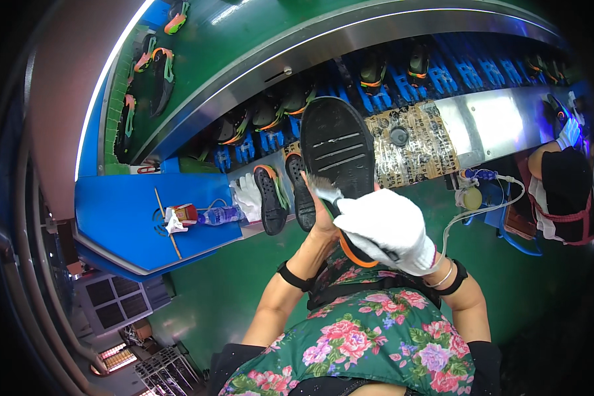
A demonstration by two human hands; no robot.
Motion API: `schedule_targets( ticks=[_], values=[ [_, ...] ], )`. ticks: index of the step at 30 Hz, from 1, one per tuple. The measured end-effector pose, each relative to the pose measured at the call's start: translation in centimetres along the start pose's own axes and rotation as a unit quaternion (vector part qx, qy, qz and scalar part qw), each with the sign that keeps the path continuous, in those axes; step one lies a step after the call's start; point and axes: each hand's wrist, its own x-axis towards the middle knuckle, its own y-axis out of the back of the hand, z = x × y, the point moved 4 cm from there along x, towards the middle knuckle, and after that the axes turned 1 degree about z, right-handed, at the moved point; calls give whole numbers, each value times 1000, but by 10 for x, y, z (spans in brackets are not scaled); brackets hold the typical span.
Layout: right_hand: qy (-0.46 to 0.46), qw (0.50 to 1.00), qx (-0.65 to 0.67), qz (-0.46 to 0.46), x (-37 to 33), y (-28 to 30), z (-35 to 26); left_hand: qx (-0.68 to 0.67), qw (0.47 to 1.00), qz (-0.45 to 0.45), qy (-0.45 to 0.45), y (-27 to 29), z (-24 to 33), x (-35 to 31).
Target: Applying adhesive or glue to the bottom of shoe soles using a brush on a manufacturing line.
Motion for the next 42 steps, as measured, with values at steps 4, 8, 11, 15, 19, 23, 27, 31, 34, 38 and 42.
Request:
schedule_targets(
  ticks=[4, 8, 11, 15, 19, 23, 27, 31, 34, 38, 42],
  values=[
    [-53, 994, 73, 58, -1, 11, 12, -86, 996, -8, 18, 1, 4, -1],
    [5, 1000, -20, -15, -5, -2, -2, -99, 985, -138, 12, -6, 12, 8],
    [-24, 997, 68, 10, -5, 5, 3, -122, 988, -87, 31, -13, 17, 3],
    [-75, 995, 59, 33, -11, 9, 8, -110, 991, -74, 12, -14, 26, 5],
    [-15, 999, 33, -3, -10, 4, -3, -112, 989, -92, 4, -16, 34, 11],
    [-97, 986, 123, 50, -19, 8, 15, -87, 994, -65, -7, -13, 37, 12],
    [-21, 999, 26, -3, -10, 6, -7, -146, 986, -77, -15, -18, 44, 16],
    [-120, 979, 155, 59, -17, 8, 10, -178, 979, -92, -32, -22, 51, 18],
    [-91, 991, 93, 34, -16, 13, 7, -116, 986, -99, -69, -14, 56, 22],
    [-62, 995, 73, 3, -18, 6, 4, -100, 989, -94, -63, -17, 61, 23],
    [-163, 970, 169, 60, -24, 9, 17, -114, 985, -114, -66, -20, 63, 26]
  ],
)
